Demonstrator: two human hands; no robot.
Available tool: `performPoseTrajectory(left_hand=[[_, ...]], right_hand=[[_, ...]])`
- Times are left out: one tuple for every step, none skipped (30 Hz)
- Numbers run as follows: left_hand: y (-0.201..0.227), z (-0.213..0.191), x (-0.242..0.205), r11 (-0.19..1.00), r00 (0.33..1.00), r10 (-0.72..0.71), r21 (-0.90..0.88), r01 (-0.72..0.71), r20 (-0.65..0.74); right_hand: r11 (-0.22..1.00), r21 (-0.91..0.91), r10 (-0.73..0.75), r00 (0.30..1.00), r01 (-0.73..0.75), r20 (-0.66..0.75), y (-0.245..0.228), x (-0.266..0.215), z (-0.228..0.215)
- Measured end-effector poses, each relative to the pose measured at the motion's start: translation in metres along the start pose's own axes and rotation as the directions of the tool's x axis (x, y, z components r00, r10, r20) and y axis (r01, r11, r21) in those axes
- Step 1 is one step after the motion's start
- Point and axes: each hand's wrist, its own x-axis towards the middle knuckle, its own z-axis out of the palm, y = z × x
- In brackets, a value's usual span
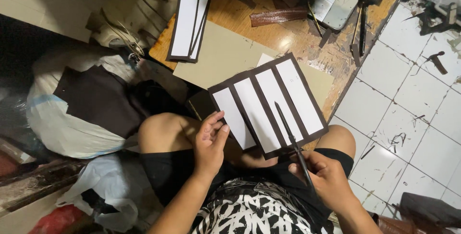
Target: Cutting out leather patterns from a paper template using scissors
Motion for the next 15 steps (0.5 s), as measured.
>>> performPoseTrajectory(left_hand=[[-0.001, -0.002, 0.0, 1.0, 1.0, -0.027, -0.012, 0.027, -0.012], [-0.002, -0.002, 0.001, 1.0, 1.0, -0.026, -0.011, 0.026, -0.012], [-0.003, -0.003, 0.001, 0.999, 0.998, -0.045, -0.032, 0.044, -0.042], [-0.004, -0.004, 0.003, 0.997, 0.996, -0.063, -0.052, 0.059, -0.07], [-0.007, -0.005, 0.004, 0.997, 0.996, -0.061, -0.052, 0.057, -0.069], [-0.009, -0.007, 0.004, 0.996, 0.995, -0.064, -0.065, 0.059, -0.074], [-0.012, -0.008, 0.005, 0.995, 0.995, -0.066, -0.078, 0.06, -0.078], [-0.009, -0.007, 0.005, 0.995, 0.995, -0.065, -0.078, 0.059, -0.078], [-0.007, -0.006, 0.005, 0.997, 0.993, -0.072, -0.048, 0.067, -0.096], [-0.004, -0.005, 0.005, 0.997, 0.99, -0.079, -0.018, 0.077, -0.115], [-0.007, -0.005, 0.005, 0.997, 0.99, -0.079, -0.017, 0.078, -0.116], [-0.009, -0.004, 0.005, 0.997, 0.99, -0.076, -0.02, 0.074, -0.123], [-0.012, -0.004, 0.006, 0.997, 0.989, -0.072, -0.022, 0.07, -0.13], [-0.011, -0.004, 0.006, 0.997, 0.989, -0.072, -0.021, 0.07, -0.129], [-0.011, -0.005, 0.006, 0.998, 0.996, 0.036, 0.046, -0.032, -0.077]], right_hand=[[1.0, 0.003, -0.031, 0.999, 0.031, 0.015, 0.002, 0.0, -0.001], [1.0, 0.004, -0.031, 0.999, 0.031, 0.015, 0.0, 0.0, 0.0], [1.0, 0.024, -0.013, 1.0, 0.013, 0.011, -0.002, 0.0, 0.0], [0.999, 0.045, 0.004, 1.0, -0.004, 0.006, -0.004, 0.0, 0.001], [0.999, 0.046, 0.002, 1.0, -0.002, 0.005, -0.001, 0.001, 0.002], [0.999, 0.044, 0.002, 1.0, -0.002, 0.0, 0.001, 0.001, 0.002], [0.999, 0.042, 0.003, 1.0, -0.003, -0.006, 0.004, 0.002, 0.003], [0.999, 0.042, 0.002, 1.0, -0.002, -0.006, 0.007, 0.003, 0.003], [0.998, 0.051, -0.023, 1.0, 0.022, 0.005, 0.011, 0.003, 0.003], [0.997, 0.06, -0.046, 0.999, 0.045, 0.017, 0.015, 0.004, 0.003], [0.997, 0.06, -0.046, 0.999, 0.045, 0.018, 0.012, 0.003, 0.003], [0.998, 0.052, -0.025, 0.999, 0.024, 0.03, 0.01, 0.002, 0.002], [0.999, 0.045, -0.005, 0.999, 0.003, 0.042, 0.008, 0.002, 0.002], [0.999, 0.045, -0.005, 0.999, 0.003, 0.041, 0.009, 0.002, 0.001], [0.998, 0.054, -0.037, 0.998, 0.034, 0.049, 0.011, 0.002, 0.001]])
